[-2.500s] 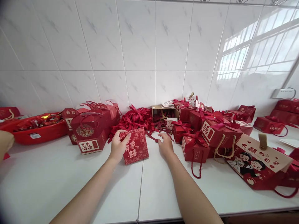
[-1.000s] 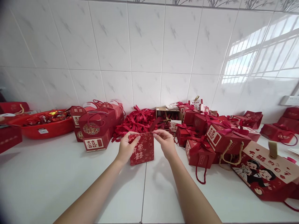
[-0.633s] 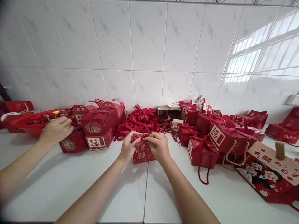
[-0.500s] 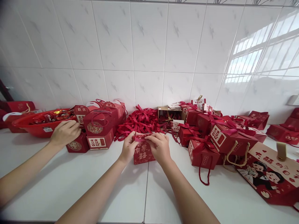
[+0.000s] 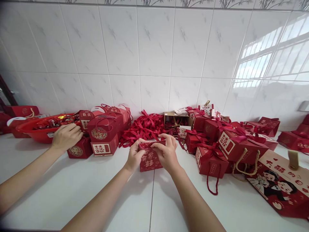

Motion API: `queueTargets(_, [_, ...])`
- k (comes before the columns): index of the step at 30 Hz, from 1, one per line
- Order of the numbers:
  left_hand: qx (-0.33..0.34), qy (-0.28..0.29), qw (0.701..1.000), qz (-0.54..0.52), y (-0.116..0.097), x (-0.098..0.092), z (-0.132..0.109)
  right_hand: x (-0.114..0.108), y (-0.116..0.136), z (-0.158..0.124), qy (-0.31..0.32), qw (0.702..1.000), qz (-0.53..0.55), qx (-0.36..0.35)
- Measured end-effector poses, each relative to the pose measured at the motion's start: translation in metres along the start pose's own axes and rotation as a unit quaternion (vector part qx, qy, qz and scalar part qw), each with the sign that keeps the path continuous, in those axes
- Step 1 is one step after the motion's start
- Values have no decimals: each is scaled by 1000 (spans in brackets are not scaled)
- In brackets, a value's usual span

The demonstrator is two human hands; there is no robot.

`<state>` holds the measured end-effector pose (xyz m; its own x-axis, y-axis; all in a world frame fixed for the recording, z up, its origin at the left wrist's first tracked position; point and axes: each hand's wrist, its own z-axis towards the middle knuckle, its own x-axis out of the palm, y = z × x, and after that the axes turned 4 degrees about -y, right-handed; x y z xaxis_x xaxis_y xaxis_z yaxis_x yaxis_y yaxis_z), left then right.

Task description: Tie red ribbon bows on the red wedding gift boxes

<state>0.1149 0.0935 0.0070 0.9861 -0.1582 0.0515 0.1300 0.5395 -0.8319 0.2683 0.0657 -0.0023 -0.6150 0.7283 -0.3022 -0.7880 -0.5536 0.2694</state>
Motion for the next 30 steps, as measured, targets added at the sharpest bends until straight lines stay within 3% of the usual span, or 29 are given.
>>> queueTargets(6, [39,17,999,22,-2,2,-2,-1,-2,2,22,999,47,16])
queueTargets(13, [70,31,997,32,-3,4,-3,-7,-5,4,37,998,37,-25])
queueTargets(17, [62,25,998,16,-1,5,-3,-7,-7,4,39,997,49,-32])
queueTargets(23, [50,26,998,9,-1,6,-4,-3,-4,1,34,994,101,12])
queueTargets(30, [49,33,998,34,-3,6,-5,-1,-2,0,-33,996,82,22])
